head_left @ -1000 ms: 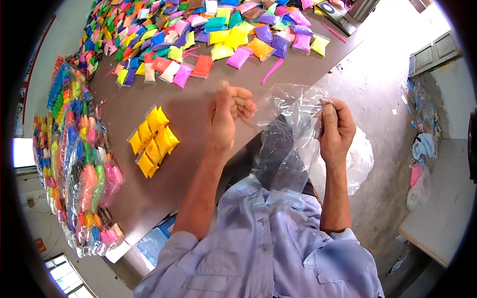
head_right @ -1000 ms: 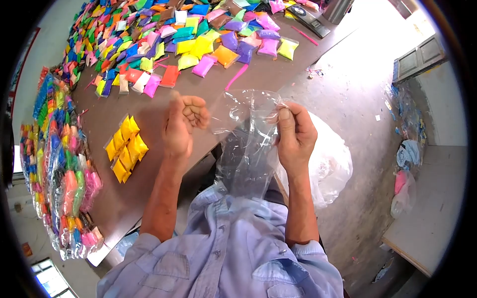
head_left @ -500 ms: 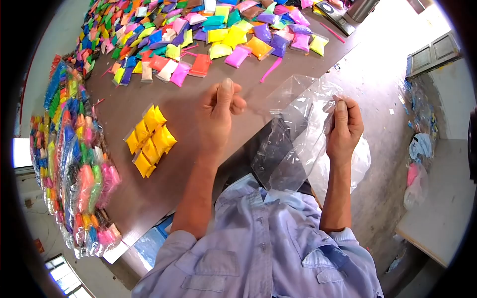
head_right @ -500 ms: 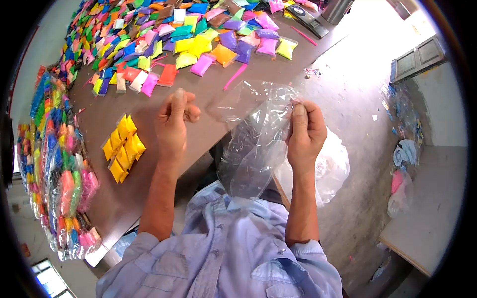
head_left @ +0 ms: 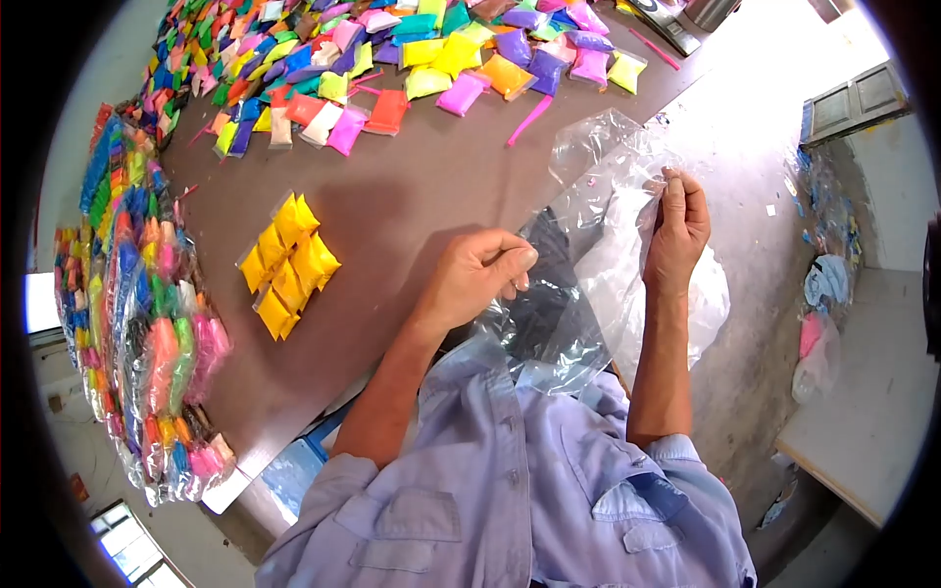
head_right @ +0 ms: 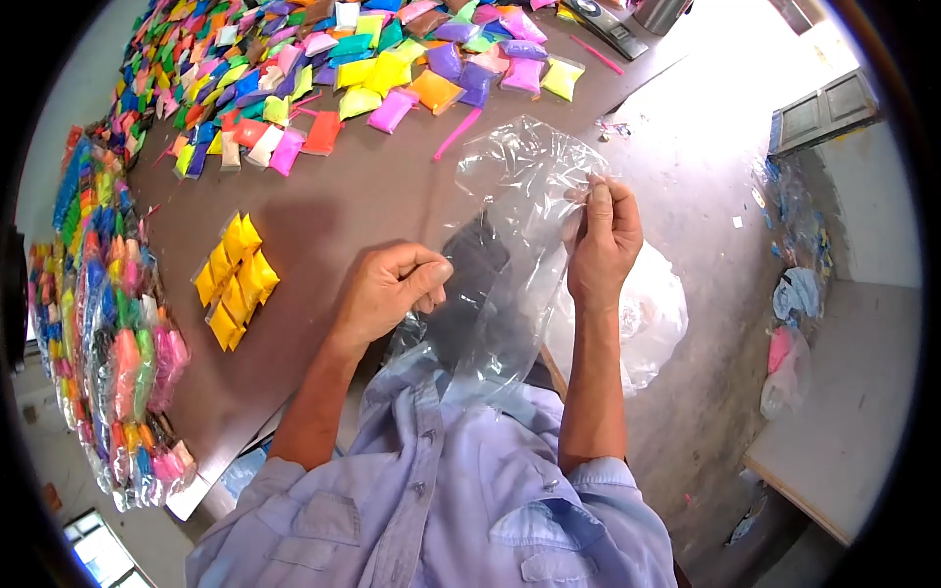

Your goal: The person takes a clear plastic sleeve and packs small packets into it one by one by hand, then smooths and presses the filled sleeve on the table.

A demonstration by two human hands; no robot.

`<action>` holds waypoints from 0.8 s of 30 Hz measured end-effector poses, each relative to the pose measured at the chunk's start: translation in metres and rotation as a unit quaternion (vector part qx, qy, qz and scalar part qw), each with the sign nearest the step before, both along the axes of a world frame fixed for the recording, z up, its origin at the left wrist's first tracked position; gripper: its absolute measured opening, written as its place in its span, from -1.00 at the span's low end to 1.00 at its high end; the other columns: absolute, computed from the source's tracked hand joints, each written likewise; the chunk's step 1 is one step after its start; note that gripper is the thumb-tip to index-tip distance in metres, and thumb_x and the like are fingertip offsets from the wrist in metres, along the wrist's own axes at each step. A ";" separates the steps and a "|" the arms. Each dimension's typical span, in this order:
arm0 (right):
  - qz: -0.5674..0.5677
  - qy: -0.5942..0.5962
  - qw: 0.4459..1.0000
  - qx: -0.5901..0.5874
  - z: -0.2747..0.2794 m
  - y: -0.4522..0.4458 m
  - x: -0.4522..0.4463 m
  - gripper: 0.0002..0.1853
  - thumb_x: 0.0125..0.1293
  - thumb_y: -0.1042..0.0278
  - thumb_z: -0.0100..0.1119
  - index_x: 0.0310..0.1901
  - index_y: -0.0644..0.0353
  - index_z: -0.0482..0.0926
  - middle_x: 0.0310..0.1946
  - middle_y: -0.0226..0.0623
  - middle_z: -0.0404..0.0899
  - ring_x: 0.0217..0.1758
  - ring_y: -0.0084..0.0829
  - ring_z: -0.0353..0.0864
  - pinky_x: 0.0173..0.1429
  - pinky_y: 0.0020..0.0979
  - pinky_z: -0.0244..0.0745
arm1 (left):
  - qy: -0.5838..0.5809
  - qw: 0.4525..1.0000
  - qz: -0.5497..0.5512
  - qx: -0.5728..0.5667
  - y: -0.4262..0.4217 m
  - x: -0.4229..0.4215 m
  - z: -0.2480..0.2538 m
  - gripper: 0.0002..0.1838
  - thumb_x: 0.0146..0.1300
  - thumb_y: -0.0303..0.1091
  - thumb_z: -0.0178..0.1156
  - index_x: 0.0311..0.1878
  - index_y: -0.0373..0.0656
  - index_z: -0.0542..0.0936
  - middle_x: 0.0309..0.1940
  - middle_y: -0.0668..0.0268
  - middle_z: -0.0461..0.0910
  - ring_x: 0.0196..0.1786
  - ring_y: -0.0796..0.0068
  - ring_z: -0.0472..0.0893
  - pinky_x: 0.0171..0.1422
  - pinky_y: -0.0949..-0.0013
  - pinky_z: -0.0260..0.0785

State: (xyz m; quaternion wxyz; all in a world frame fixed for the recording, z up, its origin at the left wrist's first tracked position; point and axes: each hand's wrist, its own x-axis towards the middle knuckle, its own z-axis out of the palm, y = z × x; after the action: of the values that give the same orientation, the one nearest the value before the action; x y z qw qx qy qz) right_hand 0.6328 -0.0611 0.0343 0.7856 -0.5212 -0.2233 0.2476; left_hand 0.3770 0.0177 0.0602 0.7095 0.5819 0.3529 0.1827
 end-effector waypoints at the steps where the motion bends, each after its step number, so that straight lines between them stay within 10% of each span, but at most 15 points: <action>1: -0.004 -0.005 1.000 -0.001 -0.002 0.001 -0.001 -0.81 0.75 0.35 0.11 0.13 0.23 0.67 -0.22 -0.39 0.77 -0.55 -0.75 0.33 -0.51 -0.58 0.18 | 0.003 1.000 0.001 -0.001 0.000 -0.004 -0.001 -0.78 0.59 -0.30 0.37 -0.02 -0.31 0.77 -0.41 0.31 0.75 -0.41 0.63 0.66 -0.28 0.51 0.53; 12: -0.061 -0.030 0.998 -0.016 0.001 0.010 0.001 -0.81 0.75 0.36 0.14 0.14 0.23 0.69 -0.23 -0.42 0.76 -0.45 -0.77 0.36 -0.42 -0.61 0.22 | 0.002 0.986 0.020 -0.163 -0.034 -0.023 0.009 -0.71 0.61 -0.26 0.31 0.10 -0.34 0.74 -0.20 0.23 0.79 -0.21 0.56 0.72 -0.04 0.37 0.60; 24: -0.064 0.009 0.998 0.017 0.013 0.035 -0.011 -0.82 0.74 0.33 0.16 0.10 0.18 0.71 -0.30 -0.58 0.63 -0.44 -0.81 0.34 -0.44 -0.66 0.19 | 0.024 0.992 0.124 -0.030 -0.034 -0.082 0.001 -0.74 0.67 -0.28 0.22 0.07 -0.28 0.77 -0.31 0.30 0.79 -0.34 0.62 0.70 -0.21 0.47 0.56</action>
State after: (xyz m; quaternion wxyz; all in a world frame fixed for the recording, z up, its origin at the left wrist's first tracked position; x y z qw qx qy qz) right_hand 0.6217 -0.0256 0.0471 0.8107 -0.5187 -0.1864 0.1975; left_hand 0.2947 -0.0160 0.0612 0.6901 0.5160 0.4448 0.2443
